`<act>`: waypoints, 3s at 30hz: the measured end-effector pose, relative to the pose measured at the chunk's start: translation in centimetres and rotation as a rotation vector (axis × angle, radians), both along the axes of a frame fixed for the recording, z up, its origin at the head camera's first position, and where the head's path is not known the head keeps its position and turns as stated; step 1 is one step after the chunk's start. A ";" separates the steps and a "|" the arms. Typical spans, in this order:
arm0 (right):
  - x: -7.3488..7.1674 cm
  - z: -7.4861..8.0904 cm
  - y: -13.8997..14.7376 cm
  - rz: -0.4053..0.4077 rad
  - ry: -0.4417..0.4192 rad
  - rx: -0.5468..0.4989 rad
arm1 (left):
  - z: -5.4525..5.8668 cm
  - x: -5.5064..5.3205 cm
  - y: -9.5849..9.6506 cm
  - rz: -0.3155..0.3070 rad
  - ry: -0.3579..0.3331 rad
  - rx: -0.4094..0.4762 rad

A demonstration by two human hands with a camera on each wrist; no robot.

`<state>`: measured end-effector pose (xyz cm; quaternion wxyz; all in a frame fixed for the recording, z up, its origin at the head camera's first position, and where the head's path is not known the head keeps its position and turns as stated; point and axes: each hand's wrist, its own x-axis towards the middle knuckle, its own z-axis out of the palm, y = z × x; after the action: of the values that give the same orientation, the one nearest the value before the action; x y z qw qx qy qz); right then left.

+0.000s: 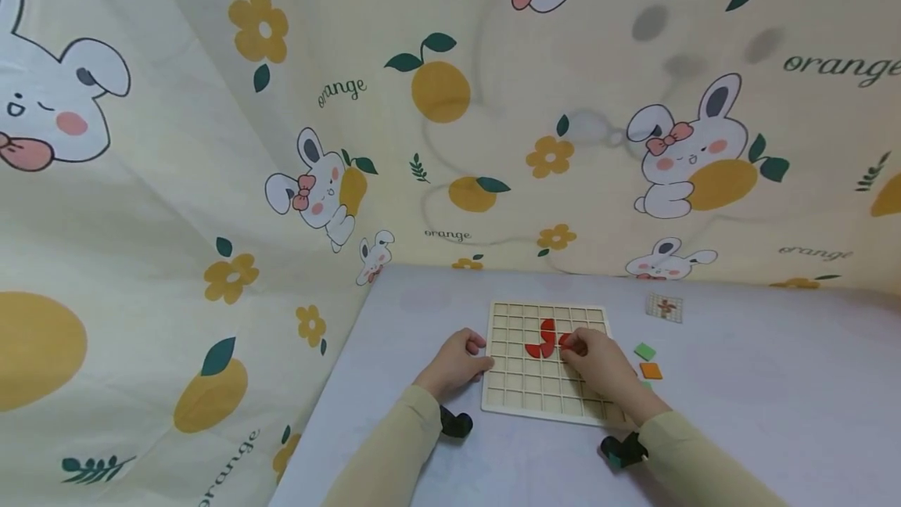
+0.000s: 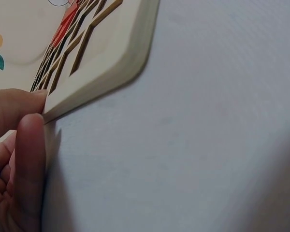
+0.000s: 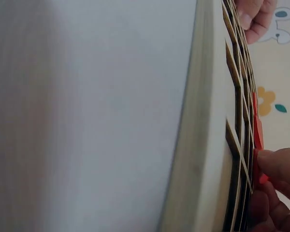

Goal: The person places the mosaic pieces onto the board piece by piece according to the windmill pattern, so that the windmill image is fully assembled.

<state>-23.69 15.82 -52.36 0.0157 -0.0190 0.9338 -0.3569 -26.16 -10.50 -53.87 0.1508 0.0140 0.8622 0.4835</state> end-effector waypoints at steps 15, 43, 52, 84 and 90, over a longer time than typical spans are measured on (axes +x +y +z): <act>-0.6 0.5 -0.9 0.085 0.049 0.025 | 0.1 0.0 0.3 0.001 0.016 -0.016; 1.7 1.3 8.6 0.012 -0.103 0.030 | -0.4 0.2 -0.1 -0.006 0.017 -0.024; 2.7 0.4 10.1 0.050 -0.089 0.113 | -0.1 0.3 0.0 -0.007 0.030 -0.019; 3.0 0.7 8.9 -0.044 -0.063 0.218 | 0.6 0.6 -0.2 -0.041 0.031 0.028; 2.9 0.2 8.8 -0.033 -0.011 0.212 | 0.8 0.5 0.0 -0.045 0.037 0.016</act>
<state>-20.81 24.58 -52.19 0.0170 0.0001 0.9664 -0.2566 -25.61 -10.53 -53.03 0.1453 0.0435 0.8605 0.4864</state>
